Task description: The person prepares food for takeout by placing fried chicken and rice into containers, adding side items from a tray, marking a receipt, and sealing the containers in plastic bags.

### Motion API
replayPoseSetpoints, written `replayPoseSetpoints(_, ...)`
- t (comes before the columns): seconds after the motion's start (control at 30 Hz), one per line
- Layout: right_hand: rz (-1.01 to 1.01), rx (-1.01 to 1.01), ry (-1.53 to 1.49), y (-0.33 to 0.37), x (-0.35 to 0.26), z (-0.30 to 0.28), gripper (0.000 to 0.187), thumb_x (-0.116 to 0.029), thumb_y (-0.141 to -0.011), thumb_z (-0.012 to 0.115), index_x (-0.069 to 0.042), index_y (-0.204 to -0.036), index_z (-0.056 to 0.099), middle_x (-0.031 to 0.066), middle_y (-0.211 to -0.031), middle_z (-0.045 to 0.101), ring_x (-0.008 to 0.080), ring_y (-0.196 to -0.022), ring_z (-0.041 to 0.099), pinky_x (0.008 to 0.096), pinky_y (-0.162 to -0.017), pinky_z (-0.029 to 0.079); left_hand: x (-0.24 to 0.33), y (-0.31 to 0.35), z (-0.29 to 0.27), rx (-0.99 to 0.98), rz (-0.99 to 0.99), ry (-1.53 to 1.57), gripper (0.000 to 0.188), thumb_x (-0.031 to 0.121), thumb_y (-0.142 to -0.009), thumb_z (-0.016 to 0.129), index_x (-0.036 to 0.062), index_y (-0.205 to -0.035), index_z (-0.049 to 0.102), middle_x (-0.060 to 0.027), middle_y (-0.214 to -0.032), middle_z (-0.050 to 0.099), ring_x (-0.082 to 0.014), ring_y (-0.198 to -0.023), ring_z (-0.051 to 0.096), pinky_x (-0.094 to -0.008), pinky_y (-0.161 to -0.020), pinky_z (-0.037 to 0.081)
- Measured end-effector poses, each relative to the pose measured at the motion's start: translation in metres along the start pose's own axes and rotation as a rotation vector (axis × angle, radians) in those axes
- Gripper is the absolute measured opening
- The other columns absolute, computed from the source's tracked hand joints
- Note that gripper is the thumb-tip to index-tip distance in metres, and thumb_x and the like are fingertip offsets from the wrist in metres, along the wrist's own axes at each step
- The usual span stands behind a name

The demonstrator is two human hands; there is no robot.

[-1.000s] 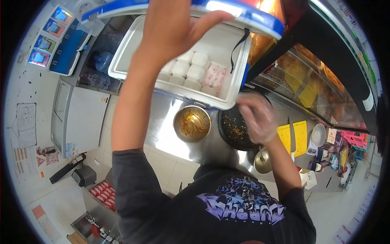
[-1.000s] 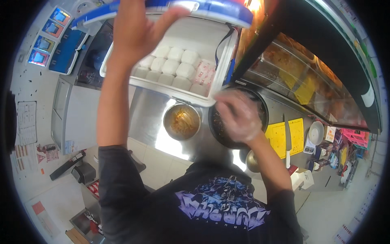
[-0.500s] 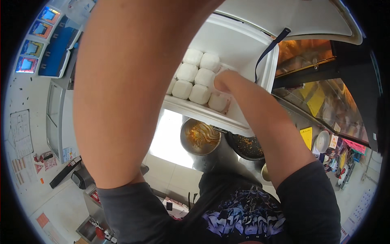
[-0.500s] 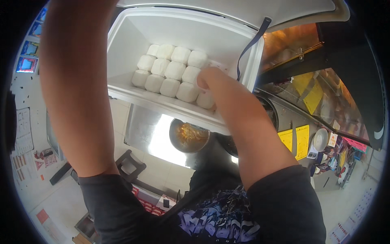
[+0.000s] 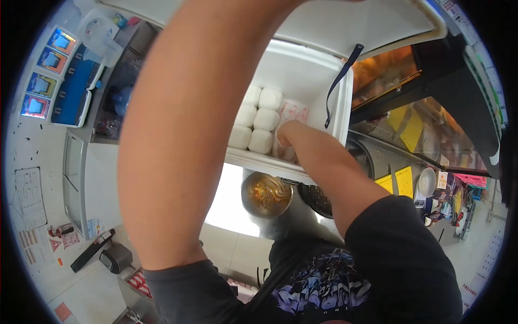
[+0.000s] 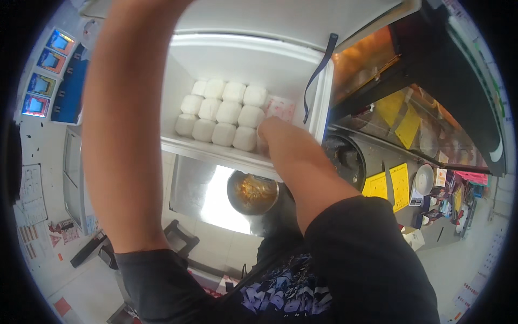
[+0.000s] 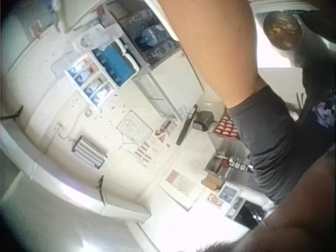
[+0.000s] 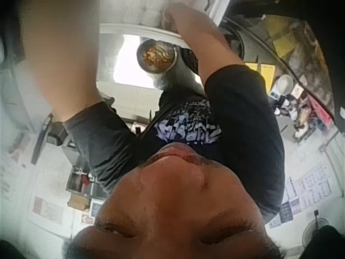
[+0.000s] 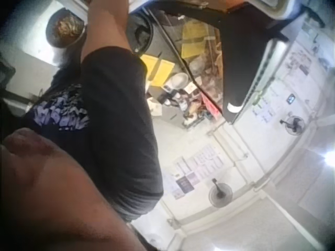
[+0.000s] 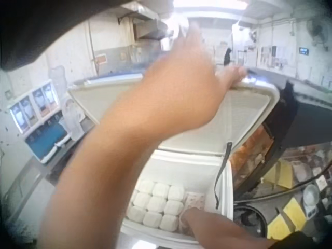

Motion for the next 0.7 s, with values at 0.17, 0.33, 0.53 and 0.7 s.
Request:
replayPoseSetpoints(0.17,-0.038,0.006,0.015,0.010,0.002,-0.031,0.063,-0.049,-0.089,0.078,-0.001,-0.129,0.068,0.0210,-0.120,0.073,0.0365,-0.113,0.070,0.0446,-0.098,0.053,-0.007,0.006,0.005,0.285,0.009,-0.096,0.095,0.042,-0.100,0.072,-0.0136,-0.160,0.023,-0.0396,-0.159,0.038,-0.0492,-0.150,0.039,-0.0484,-0.126,0.030)
replayPoseSetpoints(0.33,-0.201,0.133,-0.089,0.095,0.005,-0.139,0.069,-0.053,-0.086,0.081,-0.001,-0.130,0.068,0.0217,-0.119,0.073,0.0380,-0.112,0.070,0.0458,-0.097,0.053,-0.024,-0.010,0.042,0.373,0.109,-0.024,0.095,0.048,-0.099,0.073,-0.0058,-0.164,0.029,-0.0297,-0.167,0.036,-0.0374,-0.157,0.034,-0.0421,-0.127,0.028)
replayPoseSetpoints(0.53,-0.358,0.402,-0.876,0.387,0.040,-0.218,0.077,-0.057,-0.084,0.083,0.000,-0.132,0.062,0.0215,-0.123,0.071,0.0358,-0.117,0.068,0.0435,-0.103,0.052,0.002,0.056,0.033,0.344,0.065,-0.080,0.088,0.035,-0.105,0.069,-0.0029,-0.168,0.019,-0.0262,-0.173,0.024,-0.0339,-0.161,0.024,-0.0431,-0.130,0.018)
replayPoseSetpoints(0.7,-0.397,0.344,-2.116,0.545,0.105,-0.016,0.060,-0.024,-0.099,0.075,-0.002,-0.149,0.050,0.0148,-0.136,0.067,0.0258,-0.121,0.069,0.0451,-0.099,0.060,0.018,0.164,0.088,0.511,0.220,-0.232,0.099,0.046,-0.103,0.069,-0.0080,-0.166,0.015,-0.0318,-0.172,0.021,-0.0421,-0.160,0.024,-0.0476,-0.129,0.021)
Point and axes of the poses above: each hand's wrist, its own y-axis away from the middle knuckle, its own z-axis out of the palm, x = y × z, the point moved 6 cm from there along -y, towards the middle knuckle
